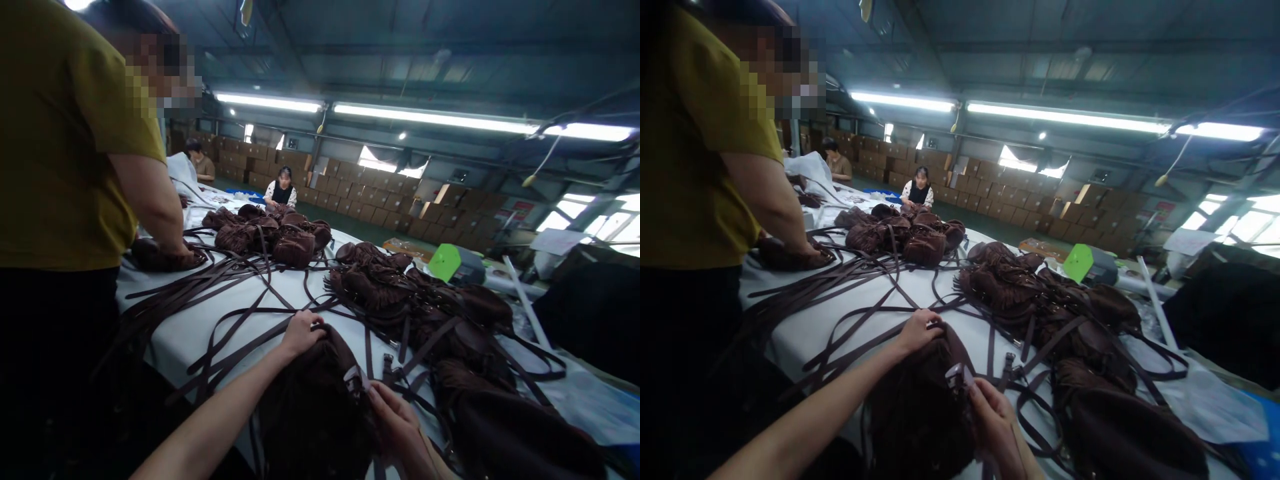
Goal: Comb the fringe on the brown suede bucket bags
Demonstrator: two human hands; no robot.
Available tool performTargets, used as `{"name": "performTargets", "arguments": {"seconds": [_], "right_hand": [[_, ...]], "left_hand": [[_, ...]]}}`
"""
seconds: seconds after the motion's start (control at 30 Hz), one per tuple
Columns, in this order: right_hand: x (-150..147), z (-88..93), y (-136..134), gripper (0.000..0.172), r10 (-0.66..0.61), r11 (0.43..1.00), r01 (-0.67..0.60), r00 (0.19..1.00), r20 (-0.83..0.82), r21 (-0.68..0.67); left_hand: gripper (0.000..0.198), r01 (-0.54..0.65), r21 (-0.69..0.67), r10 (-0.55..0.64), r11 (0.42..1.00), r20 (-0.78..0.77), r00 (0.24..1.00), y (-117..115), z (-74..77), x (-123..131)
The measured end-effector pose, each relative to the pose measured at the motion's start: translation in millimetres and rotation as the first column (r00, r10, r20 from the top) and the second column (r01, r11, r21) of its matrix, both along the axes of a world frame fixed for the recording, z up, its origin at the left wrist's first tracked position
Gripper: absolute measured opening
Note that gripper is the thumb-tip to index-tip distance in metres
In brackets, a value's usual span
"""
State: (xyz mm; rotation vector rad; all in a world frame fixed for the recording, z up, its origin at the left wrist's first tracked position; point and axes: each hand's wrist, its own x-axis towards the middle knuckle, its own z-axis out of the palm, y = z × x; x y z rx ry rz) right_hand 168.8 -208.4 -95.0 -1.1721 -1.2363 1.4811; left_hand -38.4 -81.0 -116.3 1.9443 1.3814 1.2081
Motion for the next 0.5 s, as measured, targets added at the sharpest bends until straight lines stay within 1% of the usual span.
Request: {"name": "performTargets", "arguments": {"seconds": [0.03,0.07,0.1,0.13,0.17,0.2,0.23,0.27,0.3,0.33,0.37,0.4,0.43,0.47,0.5], "right_hand": [[2,-6.2,4,0.045,-0.012,1.000,0.012,1.000,-0.010,0.006],[3,-10.6,8,0.045,-0.017,1.000,0.017,1.000,-0.020,0.009],[3,-13.1,10,0.043,-0.019,1.000,0.020,0.999,-0.031,0.009],[3,-13.8,11,0.041,-0.020,1.000,0.021,0.999,-0.039,0.004],[1,-13.4,12,0.039,-0.018,1.000,0.018,0.999,-0.048,-0.002],[-1,-12.6,11,0.039,-0.014,1.000,0.014,0.998,-0.058,-0.011],[-4,-11.9,9,0.039,-0.010,1.000,0.008,0.998,-0.069,-0.021],[-8,-12.0,6,0.040,-0.002,0.999,-0.001,0.997,-0.077,-0.032],[-12,-12.6,2,0.041,0.008,0.999,-0.011,0.996,-0.086,-0.040],[-16,-13.5,-3,0.042,0.010,0.999,-0.014,0.995,-0.096,-0.040],[-21,-13.9,-10,0.042,0.006,0.999,-0.010,0.995,-0.104,-0.036],[-25,-12.9,-16,0.042,-0.003,1.000,0.000,0.994,-0.113,-0.028],[-29,-9.8,-22,0.040,-0.018,1.000,0.015,0.992,-0.125,-0.018],[-33,-4.1,-26,0.039,-0.035,0.999,0.034,0.990,-0.140,-0.009],[-36,4.1,-28,0.038,-0.057,0.998,0.057,0.986,-0.155,-0.002]], "left_hand": [[0.023,0.014,0.035,-0.016,0.999,0.044,0.999,-8,3.0,1],[0.029,0.066,0.062,-0.072,0.996,0.103,0.992,-19,4.9,3],[0.034,0.162,0.075,-0.172,0.984,0.166,0.971,-31,4.8,6],[0.035,0.292,0.076,-0.302,0.953,0.219,0.928,-44,2.2,10],[0.034,0.428,0.069,-0.431,0.901,0.258,0.865,-55,-3.1,15],[0.034,0.529,0.058,-0.524,0.846,0.273,0.807,-66,-10.9,20],[0.037,0.564,0.053,-0.557,0.824,0.256,0.790,-73,-20.4,25],[0.041,0.528,0.072,-0.530,0.846,0.215,0.820,-78,-30.6,30],[0.043,0.441,0.114,-0.455,0.890,0.165,0.875,-79,-40.3,35],[0.042,0.332,0.168,-0.354,0.928,0.126,0.927,-78,-48.3,39],[0.040,0.233,0.216,-0.259,0.948,0.100,0.961,-75,-53.2,43],[0.037,0.165,0.259,-0.192,0.952,0.084,0.978,-70,-54.3,45],[0.035,0.129,0.300,-0.160,0.945,0.079,0.984,-65,-50.9,48],[0.033,0.117,0.342,-0.153,0.932,0.080,0.985,-58,-43.0,49],[0.032,0.109,0.389,-0.151,0.915,0.080,0.985,-52,-30.9,50]]}}
